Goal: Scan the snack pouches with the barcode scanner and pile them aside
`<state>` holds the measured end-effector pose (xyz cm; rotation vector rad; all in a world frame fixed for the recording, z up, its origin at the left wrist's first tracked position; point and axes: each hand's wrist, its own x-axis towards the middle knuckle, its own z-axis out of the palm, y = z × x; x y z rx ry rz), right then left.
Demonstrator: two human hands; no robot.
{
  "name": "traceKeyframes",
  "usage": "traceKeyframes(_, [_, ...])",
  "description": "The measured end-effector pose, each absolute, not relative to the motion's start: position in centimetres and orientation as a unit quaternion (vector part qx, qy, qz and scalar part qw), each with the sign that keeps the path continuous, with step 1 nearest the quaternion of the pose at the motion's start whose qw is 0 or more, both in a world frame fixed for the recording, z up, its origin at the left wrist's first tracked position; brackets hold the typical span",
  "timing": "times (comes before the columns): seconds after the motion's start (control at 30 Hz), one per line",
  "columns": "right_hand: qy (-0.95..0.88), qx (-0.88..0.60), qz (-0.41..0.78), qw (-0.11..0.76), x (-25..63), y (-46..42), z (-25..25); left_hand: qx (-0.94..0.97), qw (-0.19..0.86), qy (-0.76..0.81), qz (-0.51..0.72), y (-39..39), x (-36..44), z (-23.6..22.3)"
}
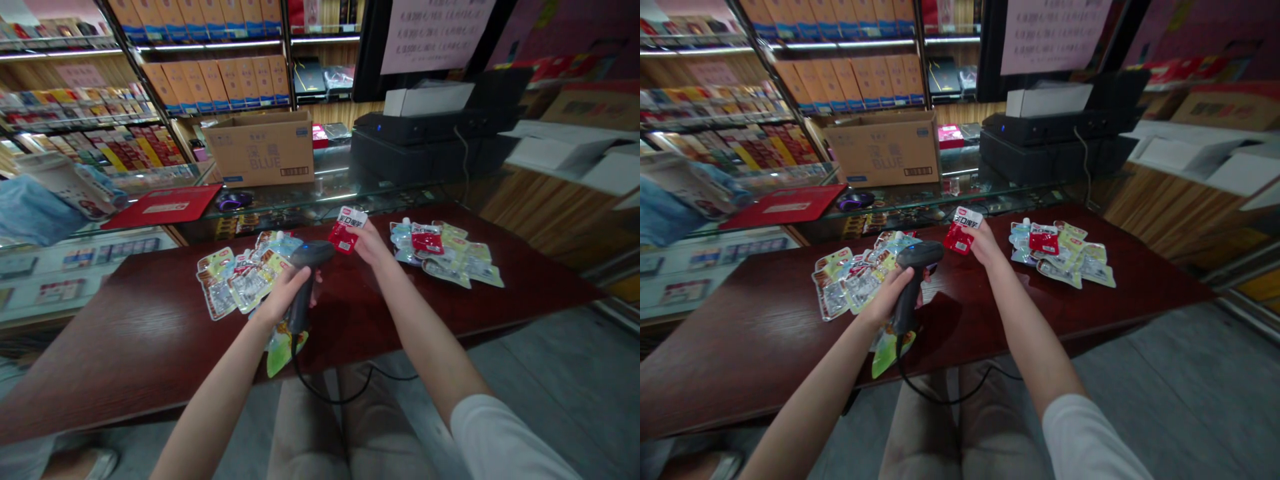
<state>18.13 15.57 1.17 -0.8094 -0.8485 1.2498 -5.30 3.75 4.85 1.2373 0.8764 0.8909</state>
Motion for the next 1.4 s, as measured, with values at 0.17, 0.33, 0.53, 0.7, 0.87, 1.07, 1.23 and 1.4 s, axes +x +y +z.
traceKeyframes(0.17, [-0.376,-0.346,0.554,0.657,18.0,15.4,1.3,0.535,0.643,0.38,0.396,3.8,-4.9,4.4])
traceKeyframes(0.33, [-0.374,-0.342,0.55,0.664,17.6,15.7,1.0,0.545,0.639,0.377,0.391,3.8,-4.5,4.2])
traceKeyframes(0.53, [-0.377,-0.348,0.544,0.664,17.4,16.0,0.8,0.554,0.636,0.385,0.373,3.3,-4.1,4.6])
traceKeyframes(0.7, [-0.382,-0.35,0.536,0.667,17.7,15.6,1.0,0.545,0.643,0.392,0.369,3.1,-4.2,5.0])
traceKeyframes(0.87, [-0.416,-0.389,0.469,0.675,17.8,15.9,1.0,0.554,0.636,0.385,0.375,3.2,-4.4,5.0])
traceKeyframes(1.07, [-0.499,-0.534,0.262,0.63,21.0,15.8,2.2,0.556,0.63,0.391,0.375,3.5,-4.7,4.9])
traceKeyframes(1.23, [-0.497,-0.701,0.084,0.504,27.5,13.0,4.5,0.552,0.63,0.386,0.386,3.7,-4.8,4.8])
traceKeyframes(1.4, [-0.46,-0.829,0.005,0.319,33.4,11.0,5.2,0.555,0.629,0.38,0.39,3.8,-4.9,4.6])
